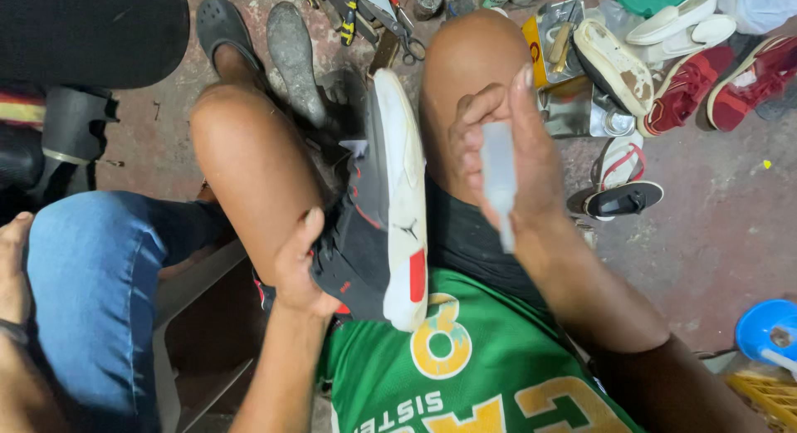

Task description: The person applies adhesive from a bottle to the sole of a sneaker, spreads the liquid with a small hand tool, and presses the shoe components together.

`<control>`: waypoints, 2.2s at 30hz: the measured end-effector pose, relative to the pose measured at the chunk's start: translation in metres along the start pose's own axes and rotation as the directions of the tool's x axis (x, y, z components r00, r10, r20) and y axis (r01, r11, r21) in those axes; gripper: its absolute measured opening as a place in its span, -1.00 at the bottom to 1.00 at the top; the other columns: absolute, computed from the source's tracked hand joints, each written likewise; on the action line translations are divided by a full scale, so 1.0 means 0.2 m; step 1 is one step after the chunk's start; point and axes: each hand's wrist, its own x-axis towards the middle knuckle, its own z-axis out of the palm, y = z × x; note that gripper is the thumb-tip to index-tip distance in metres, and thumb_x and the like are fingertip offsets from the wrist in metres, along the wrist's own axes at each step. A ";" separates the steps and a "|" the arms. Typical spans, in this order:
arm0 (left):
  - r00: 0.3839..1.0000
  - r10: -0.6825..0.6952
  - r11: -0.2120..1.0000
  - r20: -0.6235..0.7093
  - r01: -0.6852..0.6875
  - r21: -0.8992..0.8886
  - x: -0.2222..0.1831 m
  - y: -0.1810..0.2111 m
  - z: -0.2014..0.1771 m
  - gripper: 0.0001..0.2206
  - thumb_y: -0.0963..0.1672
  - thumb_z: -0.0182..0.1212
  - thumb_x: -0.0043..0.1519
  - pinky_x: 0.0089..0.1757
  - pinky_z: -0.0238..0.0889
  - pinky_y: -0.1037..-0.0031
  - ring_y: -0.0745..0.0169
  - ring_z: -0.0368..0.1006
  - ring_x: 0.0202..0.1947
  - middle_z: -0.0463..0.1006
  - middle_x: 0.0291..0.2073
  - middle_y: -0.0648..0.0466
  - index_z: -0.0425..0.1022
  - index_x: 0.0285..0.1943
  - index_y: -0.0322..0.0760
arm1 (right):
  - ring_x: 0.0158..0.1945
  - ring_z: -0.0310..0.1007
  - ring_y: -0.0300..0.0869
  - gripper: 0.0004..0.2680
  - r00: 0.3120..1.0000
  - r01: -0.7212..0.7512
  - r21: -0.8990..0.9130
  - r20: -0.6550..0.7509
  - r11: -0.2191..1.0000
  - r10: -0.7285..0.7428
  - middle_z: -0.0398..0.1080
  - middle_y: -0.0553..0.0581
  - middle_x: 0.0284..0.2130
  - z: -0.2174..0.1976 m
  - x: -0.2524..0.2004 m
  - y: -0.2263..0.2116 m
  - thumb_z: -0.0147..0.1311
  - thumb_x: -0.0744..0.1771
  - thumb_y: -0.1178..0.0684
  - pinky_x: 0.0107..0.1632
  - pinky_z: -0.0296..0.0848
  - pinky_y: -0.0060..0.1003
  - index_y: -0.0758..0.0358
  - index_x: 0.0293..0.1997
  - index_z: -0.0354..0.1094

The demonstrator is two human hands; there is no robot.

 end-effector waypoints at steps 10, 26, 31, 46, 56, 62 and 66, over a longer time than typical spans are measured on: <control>0.954 0.008 0.987 0.301 -0.056 0.149 -0.13 -0.06 -0.11 -0.32 -0.20 0.35 0.18 0.28 0.17 0.08 -0.06 0.36 0.27 0.41 0.27 -0.22 0.17 0.49 -0.61 | -0.33 0.29 -0.29 -0.52 0.974 0.158 -0.448 -0.076 0.880 -0.213 0.31 0.05 -0.34 0.10 0.00 0.29 -0.28 0.45 -0.44 -0.24 0.34 -0.41 0.28 -0.17 0.31; 0.972 0.080 0.990 0.221 -0.051 -0.131 0.02 0.01 -0.20 -0.31 -0.14 0.31 0.17 0.30 0.17 0.08 -0.15 0.42 0.27 0.44 0.28 -0.28 0.18 0.48 -0.61 | -0.40 0.36 -0.20 -0.52 0.917 -0.393 -0.094 -0.105 0.915 0.384 0.39 0.18 -0.34 -0.22 -0.08 0.28 -0.27 0.43 -0.43 -0.51 0.24 -0.44 0.31 -0.08 0.29; 0.972 0.112 0.982 0.205 -0.077 -0.171 0.03 0.01 -0.24 -0.24 -0.08 0.38 0.07 0.31 0.19 0.14 -0.15 0.44 0.25 0.47 0.26 -0.27 0.24 0.46 -0.58 | -0.14 0.44 -0.13 -0.61 0.962 -0.242 -0.098 0.103 0.965 0.252 0.40 0.26 -0.06 -0.16 -0.08 0.14 0.12 0.39 -0.05 -0.25 0.41 -0.35 0.37 0.30 0.20; 0.973 0.089 0.993 0.213 -0.069 -0.101 0.07 0.00 -0.24 -0.16 -0.14 0.40 -0.06 0.34 0.11 0.22 -0.08 0.38 0.30 0.43 0.29 -0.24 0.19 0.46 -0.64 | -0.29 0.50 -0.11 -0.70 0.931 0.360 -0.386 0.207 0.849 -0.301 0.47 0.43 -0.14 0.05 -0.07 -0.12 0.27 0.42 0.15 -0.18 0.50 -0.31 0.41 0.17 0.18; 0.927 0.089 0.981 0.364 -0.018 -0.193 0.10 -0.06 -0.28 -0.23 -0.09 0.37 0.02 0.33 0.15 0.20 -0.16 0.44 0.23 0.48 0.23 -0.31 0.24 0.41 -0.69 | -0.27 0.51 -0.03 -0.65 0.848 0.528 -0.532 0.286 0.662 -0.446 0.41 0.35 -0.20 0.20 -0.12 -0.22 0.21 0.47 0.00 -0.22 0.54 -0.22 0.37 0.26 0.09; 0.882 0.043 0.972 0.470 0.072 -0.224 0.14 -0.07 -0.25 -0.19 -0.03 0.34 0.02 0.33 0.17 0.12 -0.20 0.46 0.25 0.49 0.25 -0.32 0.25 0.46 -0.63 | -0.29 0.54 -0.06 -0.64 0.843 0.536 -0.537 0.294 0.651 -0.451 0.43 0.35 -0.17 0.25 -0.12 -0.21 0.21 0.44 0.01 -0.26 0.56 -0.24 0.39 0.25 0.09; 0.877 0.024 0.970 0.481 0.096 -0.223 0.15 -0.08 -0.19 -0.17 -0.02 0.34 -0.01 0.34 0.17 0.14 -0.17 0.45 0.26 0.48 0.26 -0.30 0.23 0.45 -0.61 | -0.24 0.56 -0.06 -0.64 0.838 0.541 -0.531 0.277 0.652 -0.470 0.42 0.34 -0.15 0.26 -0.14 -0.20 0.22 0.43 0.03 -0.24 0.60 -0.23 0.39 0.24 0.09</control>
